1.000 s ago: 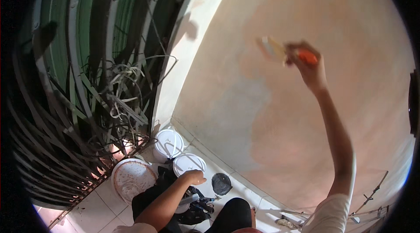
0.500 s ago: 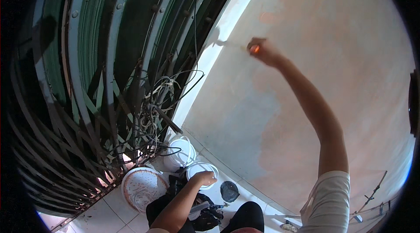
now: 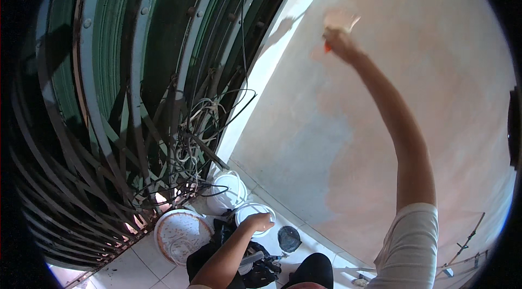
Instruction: The person repeatedly dips a paint brush into a paint tray and paints the wall.
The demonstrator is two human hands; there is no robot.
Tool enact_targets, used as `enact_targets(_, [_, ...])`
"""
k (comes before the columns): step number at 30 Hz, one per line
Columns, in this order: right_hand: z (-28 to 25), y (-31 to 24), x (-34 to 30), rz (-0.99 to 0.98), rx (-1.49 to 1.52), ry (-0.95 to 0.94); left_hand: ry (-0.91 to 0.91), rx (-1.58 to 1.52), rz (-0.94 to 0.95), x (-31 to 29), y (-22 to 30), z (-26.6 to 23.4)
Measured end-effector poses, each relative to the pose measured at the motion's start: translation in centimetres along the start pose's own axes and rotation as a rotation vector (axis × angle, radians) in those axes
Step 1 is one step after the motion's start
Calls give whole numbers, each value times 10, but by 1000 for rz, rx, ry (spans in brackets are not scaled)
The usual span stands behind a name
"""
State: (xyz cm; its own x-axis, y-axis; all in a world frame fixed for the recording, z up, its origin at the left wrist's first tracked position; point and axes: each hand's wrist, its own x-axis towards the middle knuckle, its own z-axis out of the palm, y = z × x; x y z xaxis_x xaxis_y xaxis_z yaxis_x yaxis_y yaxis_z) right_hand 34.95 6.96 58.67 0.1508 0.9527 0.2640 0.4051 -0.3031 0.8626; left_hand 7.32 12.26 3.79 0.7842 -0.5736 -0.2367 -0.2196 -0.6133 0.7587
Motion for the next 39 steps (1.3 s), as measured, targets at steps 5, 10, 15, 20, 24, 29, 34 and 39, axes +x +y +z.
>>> enact_targets(5, [-27, -142, 0, -42, 525, -348, 41, -61, -22, -16, -16, 10])
enact_targets(10, [-7, -3, -20, 517, 1420, 168, 19, 8, -10, -2, 4, 5])
enact_targets(15, [-87, 9, 26, 422, 399, 229, 22, -53, -60, -25, -1, 9])
enact_targets(20, [-24, 18, -19, 78, -94, 193, 110, -14, 44, -10, 4, 11])
enact_targets(24, [-7, -98, -38, -65, 209, -135, 129, -48, 30, -15, -6, 19])
enact_targets(29, [-53, -113, -23, 62, 562, -181, 41, -29, -24, -17, 1, 12])
enact_targets(34, [-68, -10, -4, 208, 743, 163, 62, -13, 35, -10, 10, 12])
enact_targets(39, [-105, 26, 4, 373, 354, 270, 91, -48, 3, -16, -2, 12])
